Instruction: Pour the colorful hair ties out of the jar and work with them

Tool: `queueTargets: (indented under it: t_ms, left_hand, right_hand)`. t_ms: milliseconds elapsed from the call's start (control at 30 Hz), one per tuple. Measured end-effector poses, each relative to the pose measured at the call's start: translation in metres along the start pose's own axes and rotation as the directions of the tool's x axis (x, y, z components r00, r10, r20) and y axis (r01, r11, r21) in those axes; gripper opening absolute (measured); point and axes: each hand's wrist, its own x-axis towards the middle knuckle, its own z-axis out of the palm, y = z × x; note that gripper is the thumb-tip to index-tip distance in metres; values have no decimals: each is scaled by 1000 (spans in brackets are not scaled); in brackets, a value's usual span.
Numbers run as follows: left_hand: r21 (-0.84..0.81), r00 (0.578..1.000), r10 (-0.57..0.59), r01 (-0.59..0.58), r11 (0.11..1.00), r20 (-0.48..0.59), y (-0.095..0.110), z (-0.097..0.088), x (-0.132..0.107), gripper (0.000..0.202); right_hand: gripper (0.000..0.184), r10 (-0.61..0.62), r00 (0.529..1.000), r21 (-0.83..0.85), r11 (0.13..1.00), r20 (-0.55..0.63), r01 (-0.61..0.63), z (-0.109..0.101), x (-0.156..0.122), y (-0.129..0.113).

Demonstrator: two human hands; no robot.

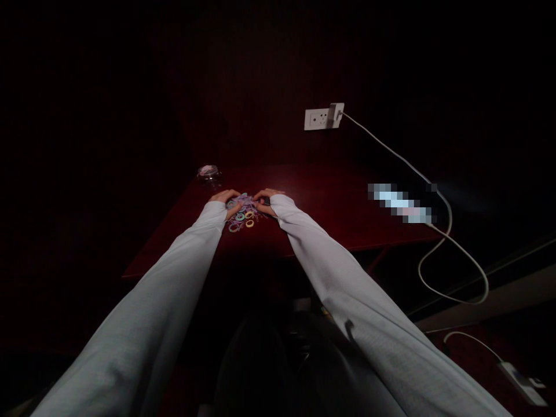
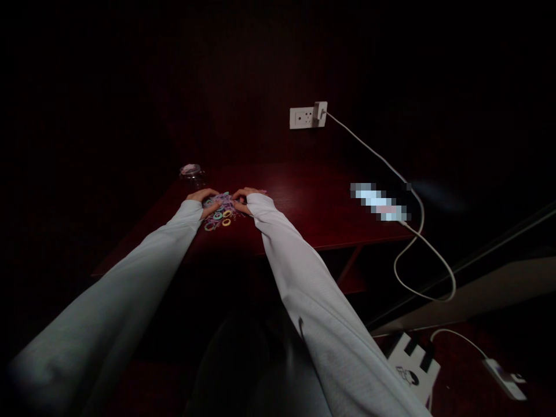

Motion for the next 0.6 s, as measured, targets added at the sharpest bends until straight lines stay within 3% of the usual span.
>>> queueTargets:
  t_ms: [200, 600]
  left_hand:
    - [-7, 995, -77, 77, 997, -57, 12, -3, -3, 40]
    - [-46, 990, -128, 126, 991, -58, -2, 4, 1, 35]
  right_hand:
    - [22, -5, 1000, 12, 1000, 5, 5, 2, 1, 4]
    - [17, -11, 1000, 53, 999, 20, 10, 0, 0, -1]
